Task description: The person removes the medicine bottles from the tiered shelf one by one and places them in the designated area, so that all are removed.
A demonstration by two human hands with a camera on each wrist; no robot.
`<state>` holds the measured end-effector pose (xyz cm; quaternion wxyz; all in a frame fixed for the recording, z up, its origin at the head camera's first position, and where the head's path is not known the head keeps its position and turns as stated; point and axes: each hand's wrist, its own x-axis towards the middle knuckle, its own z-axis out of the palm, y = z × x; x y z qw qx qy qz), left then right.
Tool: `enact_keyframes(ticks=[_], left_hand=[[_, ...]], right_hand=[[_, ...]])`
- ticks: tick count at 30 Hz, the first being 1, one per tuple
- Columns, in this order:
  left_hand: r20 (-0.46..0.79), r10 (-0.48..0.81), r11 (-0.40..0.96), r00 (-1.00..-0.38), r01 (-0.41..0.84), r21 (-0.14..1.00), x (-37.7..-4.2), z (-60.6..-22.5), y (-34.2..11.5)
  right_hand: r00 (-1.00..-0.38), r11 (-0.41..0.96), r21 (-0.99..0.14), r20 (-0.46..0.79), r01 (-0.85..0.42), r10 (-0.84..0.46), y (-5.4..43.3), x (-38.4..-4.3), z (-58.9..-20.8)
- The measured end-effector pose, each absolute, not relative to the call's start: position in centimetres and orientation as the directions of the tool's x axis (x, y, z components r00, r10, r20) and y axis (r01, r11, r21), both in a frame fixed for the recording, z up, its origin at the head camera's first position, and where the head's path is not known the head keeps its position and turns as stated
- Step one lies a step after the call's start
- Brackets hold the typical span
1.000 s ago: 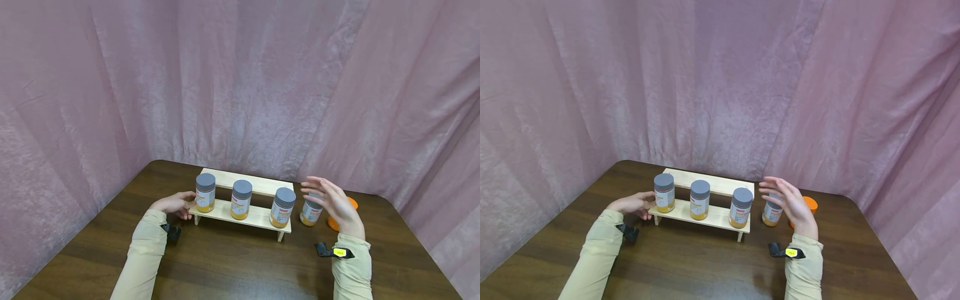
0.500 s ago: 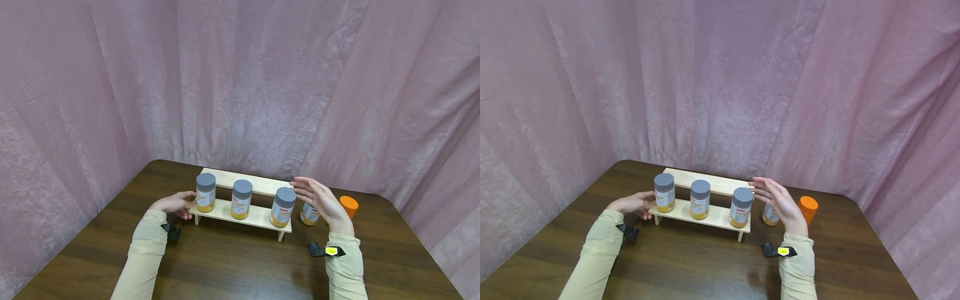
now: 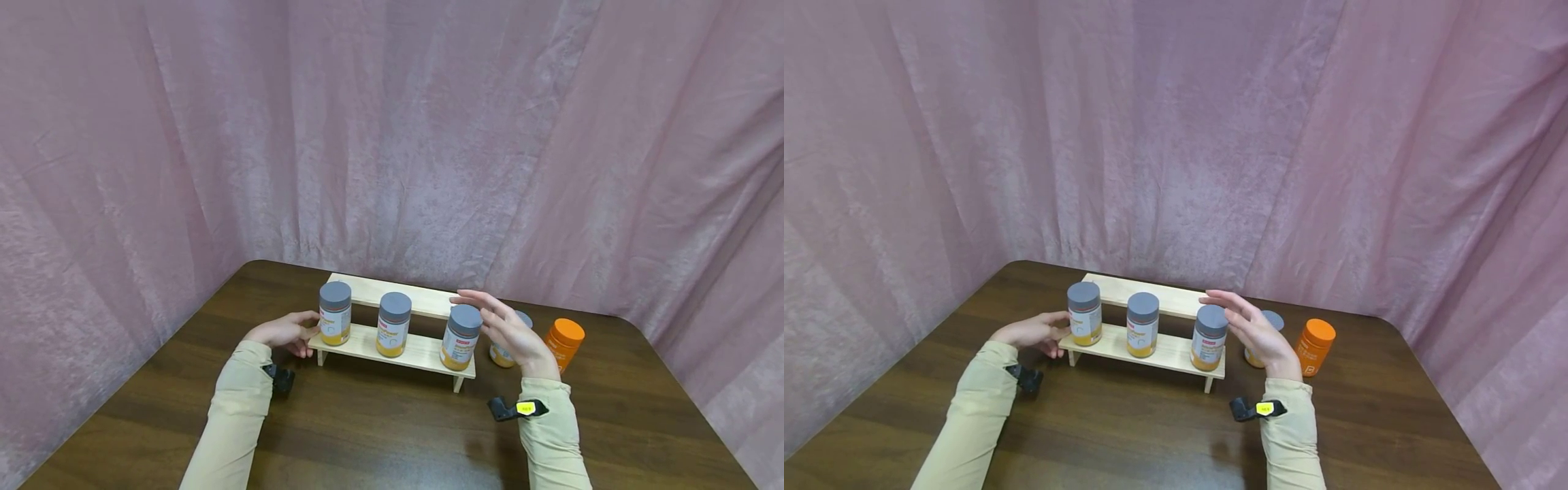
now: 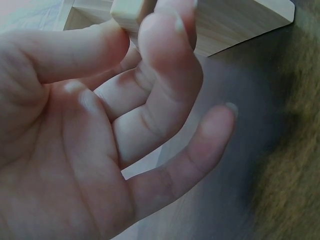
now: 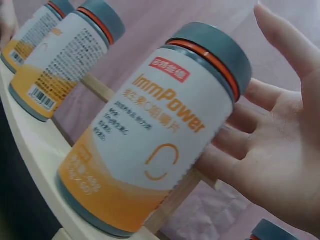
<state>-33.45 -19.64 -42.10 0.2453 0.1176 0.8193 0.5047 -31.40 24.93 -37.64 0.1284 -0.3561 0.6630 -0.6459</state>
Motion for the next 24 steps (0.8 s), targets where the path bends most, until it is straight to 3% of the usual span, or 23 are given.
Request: enact_keyframes(ticks=[10, 20, 24], left_hand=[[-0.283, 0.434, 0.458, -0.855, -0.061, 0.887, -33.4, -42.1, -19.6], [-0.284, 0.430, 0.462, -0.857, -0.062, 0.885, -33.5, -42.1, -19.6], [-0.282, 0.428, 0.462, -0.859, -0.060, 0.885, -33.5, -42.1, -19.6]], right_hand=[[-0.578, -0.197, -0.924, 0.361, -0.328, -0.732, 24.2, -32.2, -38.9], [-0.556, -0.235, -0.924, 0.370, -0.301, -0.744, 23.8, -32.4, -39.7], [-0.582, -0.202, -0.933, 0.344, -0.297, -0.736, 23.8, -32.4, -40.0]])
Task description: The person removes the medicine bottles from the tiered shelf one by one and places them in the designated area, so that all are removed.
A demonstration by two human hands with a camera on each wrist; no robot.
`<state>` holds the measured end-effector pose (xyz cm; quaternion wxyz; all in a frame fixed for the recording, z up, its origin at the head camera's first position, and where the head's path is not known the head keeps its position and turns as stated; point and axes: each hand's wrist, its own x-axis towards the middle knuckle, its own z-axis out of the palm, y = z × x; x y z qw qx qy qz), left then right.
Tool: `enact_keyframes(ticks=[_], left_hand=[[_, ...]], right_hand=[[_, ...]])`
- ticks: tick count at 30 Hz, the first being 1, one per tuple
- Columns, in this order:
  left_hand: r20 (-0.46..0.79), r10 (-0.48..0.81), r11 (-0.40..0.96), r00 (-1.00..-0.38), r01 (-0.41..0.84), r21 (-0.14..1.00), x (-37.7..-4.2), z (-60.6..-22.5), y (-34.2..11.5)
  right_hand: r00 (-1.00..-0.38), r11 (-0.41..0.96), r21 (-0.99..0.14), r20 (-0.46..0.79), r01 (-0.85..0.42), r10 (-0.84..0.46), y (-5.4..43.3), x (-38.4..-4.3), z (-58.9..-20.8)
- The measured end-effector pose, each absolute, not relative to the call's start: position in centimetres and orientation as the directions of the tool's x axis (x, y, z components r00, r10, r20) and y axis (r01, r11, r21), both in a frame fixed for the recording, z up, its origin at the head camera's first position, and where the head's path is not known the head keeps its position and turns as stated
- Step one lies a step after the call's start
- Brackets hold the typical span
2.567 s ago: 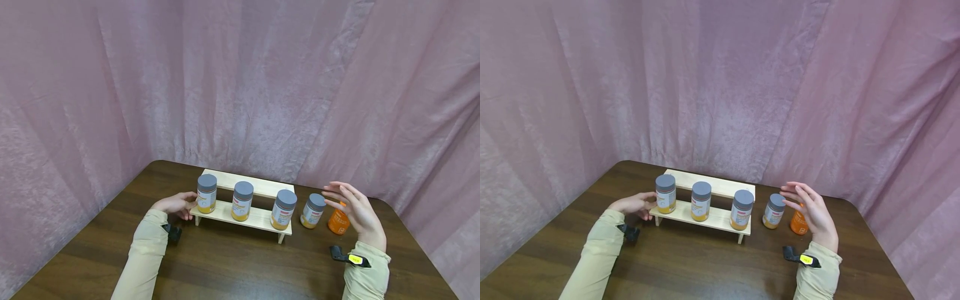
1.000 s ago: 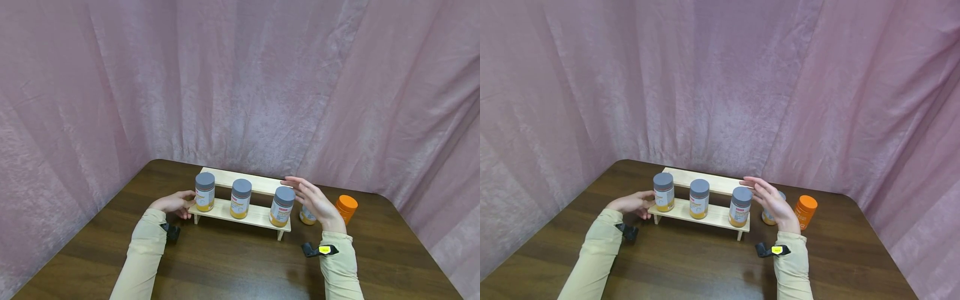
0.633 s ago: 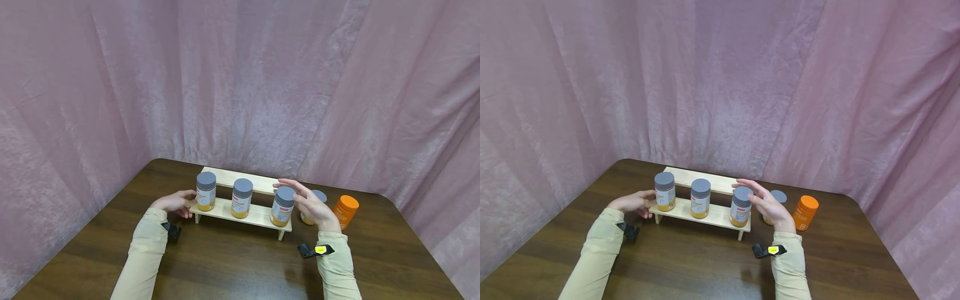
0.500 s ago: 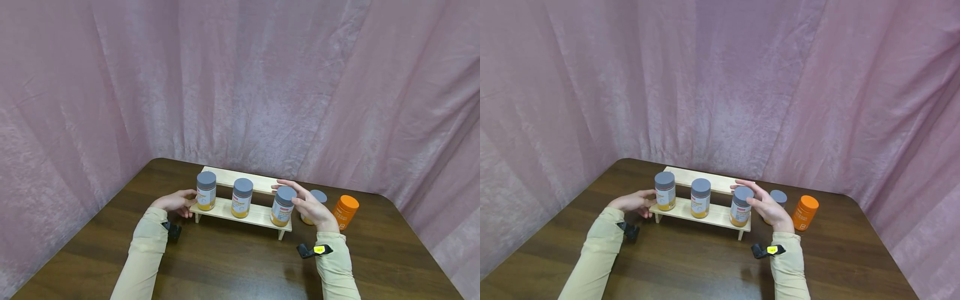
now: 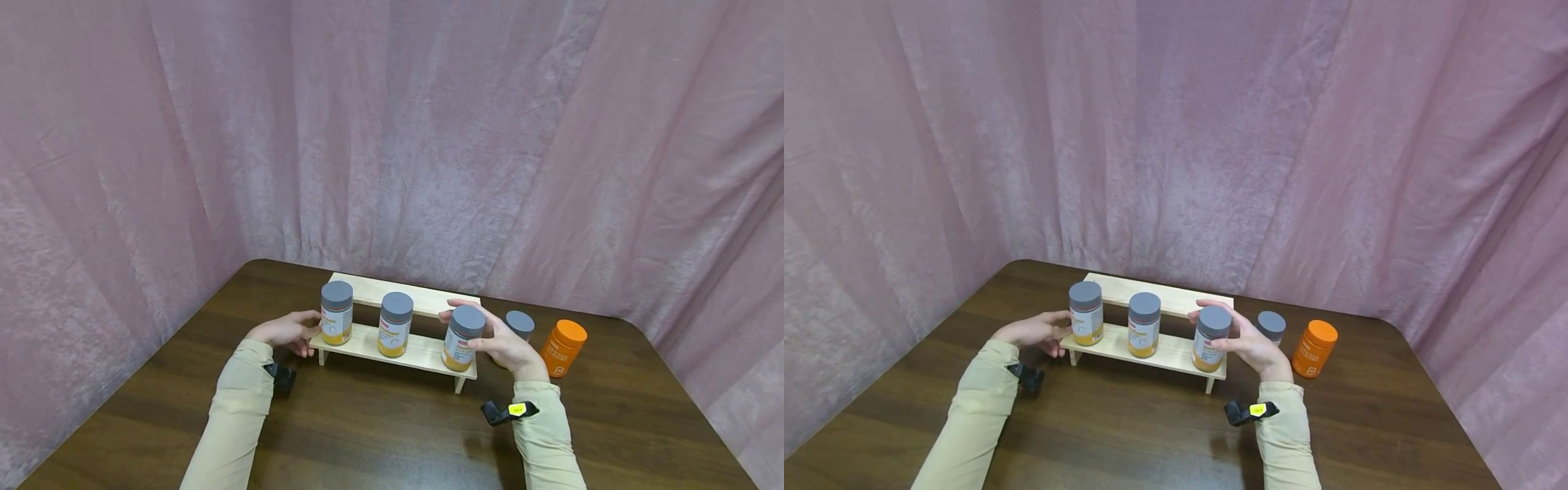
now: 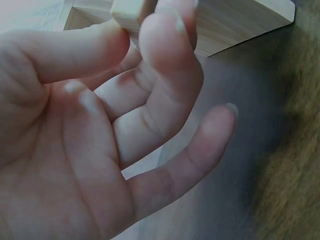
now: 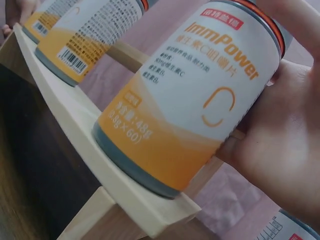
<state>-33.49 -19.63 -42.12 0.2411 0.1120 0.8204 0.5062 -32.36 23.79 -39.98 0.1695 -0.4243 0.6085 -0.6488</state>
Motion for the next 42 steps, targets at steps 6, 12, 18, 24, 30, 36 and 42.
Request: enact_keyframes(ticks=[6, 12, 18, 24, 30, 36, 42], left_hand=[[-0.278, 0.431, 0.461, -0.858, -0.056, 0.886, -33.4, -42.1, -19.6], [-0.276, 0.433, 0.460, -0.858, -0.053, 0.886, -33.3, -42.0, -19.6], [-0.267, 0.447, 0.448, -0.854, -0.044, 0.893, -33.3, -41.9, -19.6], [-0.262, 0.458, 0.441, -0.850, -0.039, 0.896, -33.3, -41.8, -19.7], [-0.271, 0.441, 0.462, -0.856, -0.043, 0.886, -33.4, -42.0, -19.7], [-0.275, 0.436, 0.467, -0.857, -0.045, 0.883, -33.3, -41.8, -19.6], [-0.247, 0.502, 0.423, -0.829, -0.013, 0.906, -33.5, -41.9, -20.2]], right_hand=[[-0.623, -0.109, -0.947, 0.282, -0.300, -0.730, 23.8, -32.4, -40.4], [-0.626, -0.083, -0.952, 0.257, -0.294, -0.736, 24.2, -32.3, -40.7], [-0.624, -0.073, -0.955, 0.243, -0.286, -0.742, 24.4, -32.3, -40.8], [-0.646, -0.079, -0.955, 0.254, -0.287, -0.719, 24.3, -32.2, -40.6], [-0.616, -0.217, -0.930, 0.361, -0.298, -0.700, 24.5, -32.2, -39.9], [-0.646, -0.164, -0.919, 0.371, -0.358, -0.667, 25.2, -31.6, -38.5], [-0.667, -0.091, -0.915, 0.352, -0.393, -0.657, 25.9, -30.8, -37.5]])
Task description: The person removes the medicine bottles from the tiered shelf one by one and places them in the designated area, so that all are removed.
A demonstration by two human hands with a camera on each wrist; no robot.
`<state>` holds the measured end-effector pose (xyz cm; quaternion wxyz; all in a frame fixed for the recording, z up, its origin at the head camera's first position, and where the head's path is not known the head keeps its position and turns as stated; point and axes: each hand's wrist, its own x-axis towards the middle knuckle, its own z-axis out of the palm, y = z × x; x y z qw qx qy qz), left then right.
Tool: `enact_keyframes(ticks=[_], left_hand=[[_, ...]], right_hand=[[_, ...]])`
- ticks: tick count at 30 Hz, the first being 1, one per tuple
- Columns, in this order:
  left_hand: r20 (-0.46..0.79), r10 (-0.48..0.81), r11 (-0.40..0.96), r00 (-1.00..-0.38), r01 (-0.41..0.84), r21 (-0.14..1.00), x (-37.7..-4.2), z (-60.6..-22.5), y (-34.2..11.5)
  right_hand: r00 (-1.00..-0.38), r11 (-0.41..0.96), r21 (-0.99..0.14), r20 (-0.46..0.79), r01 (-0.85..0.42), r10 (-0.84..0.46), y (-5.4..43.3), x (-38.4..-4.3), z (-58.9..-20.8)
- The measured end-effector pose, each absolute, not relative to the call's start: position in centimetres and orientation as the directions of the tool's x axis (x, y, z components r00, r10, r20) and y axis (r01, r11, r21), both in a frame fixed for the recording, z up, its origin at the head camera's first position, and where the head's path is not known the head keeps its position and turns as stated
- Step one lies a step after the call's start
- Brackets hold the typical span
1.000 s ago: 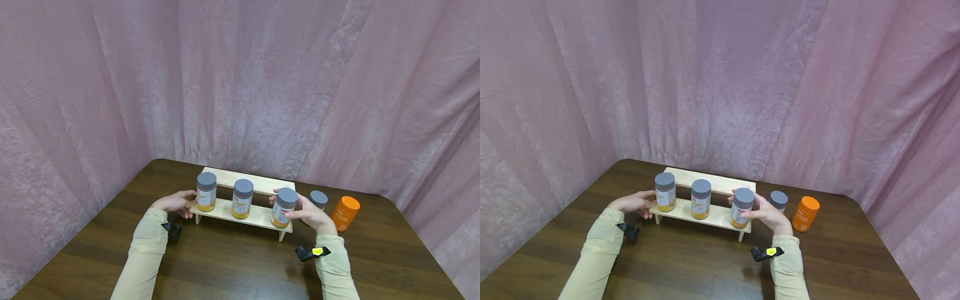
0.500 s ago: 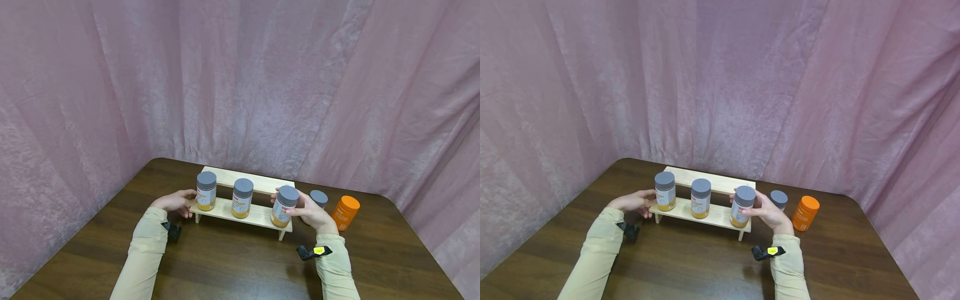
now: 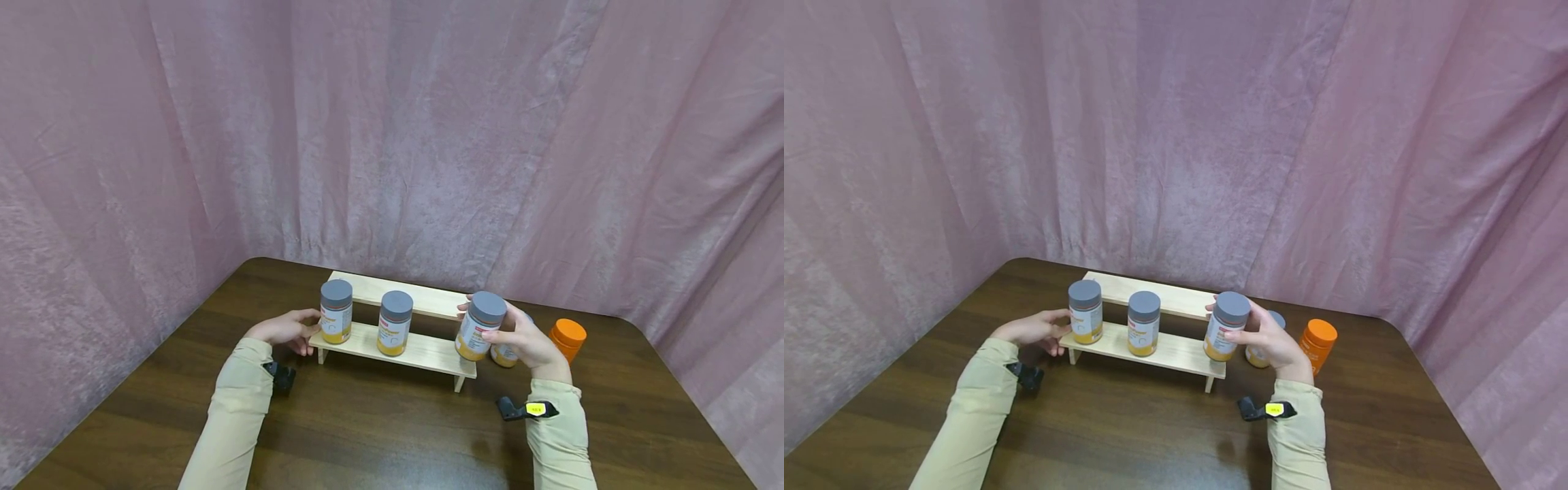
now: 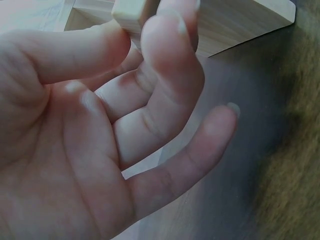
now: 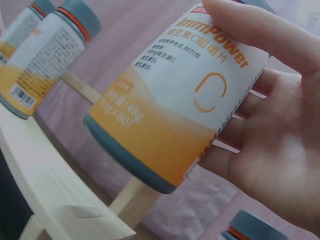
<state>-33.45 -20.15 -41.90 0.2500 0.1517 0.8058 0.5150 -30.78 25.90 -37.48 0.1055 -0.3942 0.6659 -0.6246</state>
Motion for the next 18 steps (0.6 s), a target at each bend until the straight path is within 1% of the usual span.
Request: enact_keyframes(ticks=[4, 8, 11, 18], left_hand=[[-0.241, 0.530, 0.409, -0.813, -0.003, 0.913, -33.7, -42.1, -20.6], [-0.281, 0.470, 0.457, -0.837, -0.042, 0.889, -33.2, -41.6, -20.0], [-0.289, 0.446, 0.477, -0.847, -0.048, 0.877, -33.0, -41.3, -19.7], [-0.287, 0.435, 0.478, -0.854, -0.051, 0.877, -33.2, -41.6, -19.7]], right_hand=[[-0.664, -0.089, -0.911, 0.357, -0.403, -0.657, 26.6, -30.6, -37.3], [-0.687, -0.054, -0.910, 0.348, -0.411, -0.638, 27.5, -30.3, -37.1], [-0.702, -0.034, -0.908, 0.347, -0.418, -0.622, 28.2, -30.1, -37.0], [-0.742, 0.035, -0.895, 0.346, -0.444, -0.574, 29.8, -29.6, -36.9]])
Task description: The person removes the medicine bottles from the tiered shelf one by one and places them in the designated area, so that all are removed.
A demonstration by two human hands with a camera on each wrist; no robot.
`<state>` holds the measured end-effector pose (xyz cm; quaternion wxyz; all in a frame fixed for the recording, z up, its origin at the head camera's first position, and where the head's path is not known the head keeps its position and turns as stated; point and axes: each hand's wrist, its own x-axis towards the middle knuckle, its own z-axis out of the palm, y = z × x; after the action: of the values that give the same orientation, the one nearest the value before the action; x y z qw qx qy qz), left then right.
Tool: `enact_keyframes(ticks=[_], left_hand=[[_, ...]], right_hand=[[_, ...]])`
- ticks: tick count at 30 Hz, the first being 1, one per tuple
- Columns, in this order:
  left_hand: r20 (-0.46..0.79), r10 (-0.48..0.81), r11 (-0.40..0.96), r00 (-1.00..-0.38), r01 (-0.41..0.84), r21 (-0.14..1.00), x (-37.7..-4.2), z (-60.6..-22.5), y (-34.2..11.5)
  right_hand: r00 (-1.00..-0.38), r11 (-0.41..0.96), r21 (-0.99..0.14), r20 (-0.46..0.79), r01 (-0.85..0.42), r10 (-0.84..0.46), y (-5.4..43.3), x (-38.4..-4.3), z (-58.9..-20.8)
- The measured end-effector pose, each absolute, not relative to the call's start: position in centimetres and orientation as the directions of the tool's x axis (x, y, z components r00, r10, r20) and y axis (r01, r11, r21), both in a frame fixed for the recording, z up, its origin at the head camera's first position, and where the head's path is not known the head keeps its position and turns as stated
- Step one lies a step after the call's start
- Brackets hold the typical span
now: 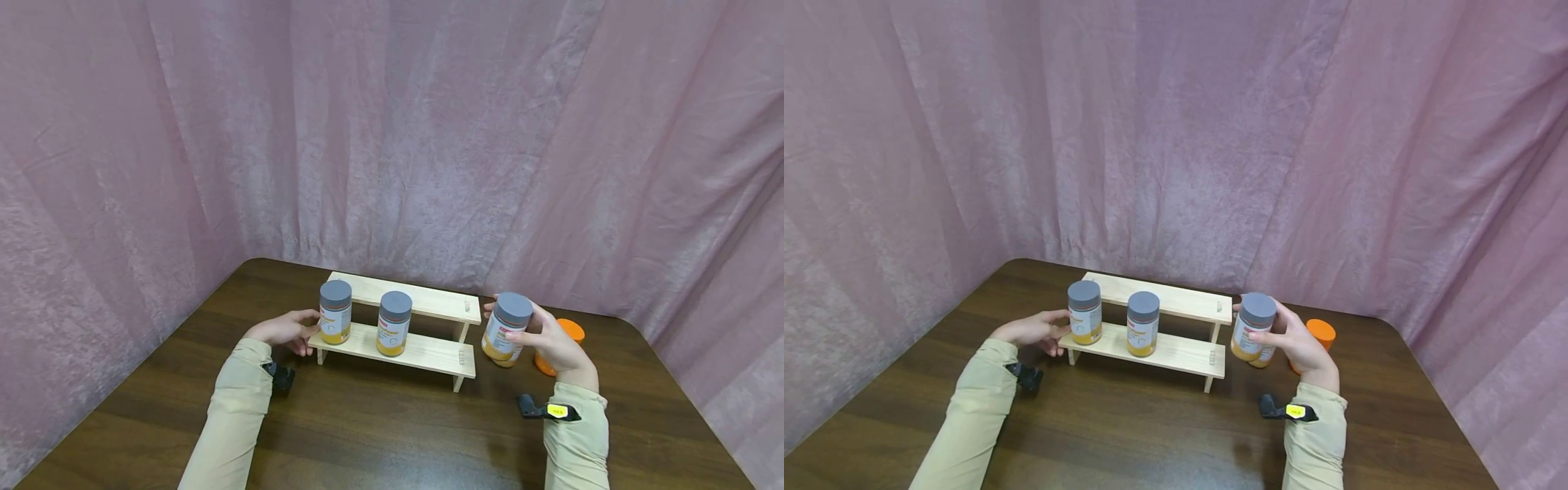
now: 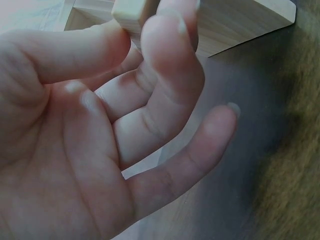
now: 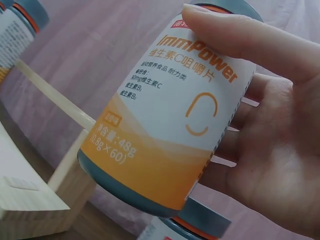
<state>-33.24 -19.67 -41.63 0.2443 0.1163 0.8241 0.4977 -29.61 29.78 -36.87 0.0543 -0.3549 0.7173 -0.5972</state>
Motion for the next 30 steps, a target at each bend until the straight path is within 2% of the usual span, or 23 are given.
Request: enact_keyframes(ticks=[9, 20, 25, 30], left_hand=[[-0.283, 0.442, 0.459, -0.852, -0.056, 0.887, -33.4, -41.9, -19.8], [-0.286, 0.442, 0.453, -0.850, -0.064, 0.889, -33.5, -42.1, -19.6], [-0.282, 0.443, 0.449, -0.851, -0.063, 0.892, -33.5, -42.1, -19.6], [-0.284, 0.442, 0.454, -0.851, -0.061, 0.889, -33.4, -42.0, -19.7]], right_hand=[[-0.795, 0.082, -0.885, 0.367, -0.458, -0.483, 31.3, -28.9, -36.5], [-0.888, 0.002, -0.921, 0.374, -0.389, -0.267, 32.6, -28.0, -35.9], [-0.913, -0.040, -0.926, 0.376, -0.375, -0.157, 32.9, -27.6, -35.6], [-0.919, -0.048, -0.928, 0.372, -0.369, -0.128, 33.3, -27.2, -35.3]])
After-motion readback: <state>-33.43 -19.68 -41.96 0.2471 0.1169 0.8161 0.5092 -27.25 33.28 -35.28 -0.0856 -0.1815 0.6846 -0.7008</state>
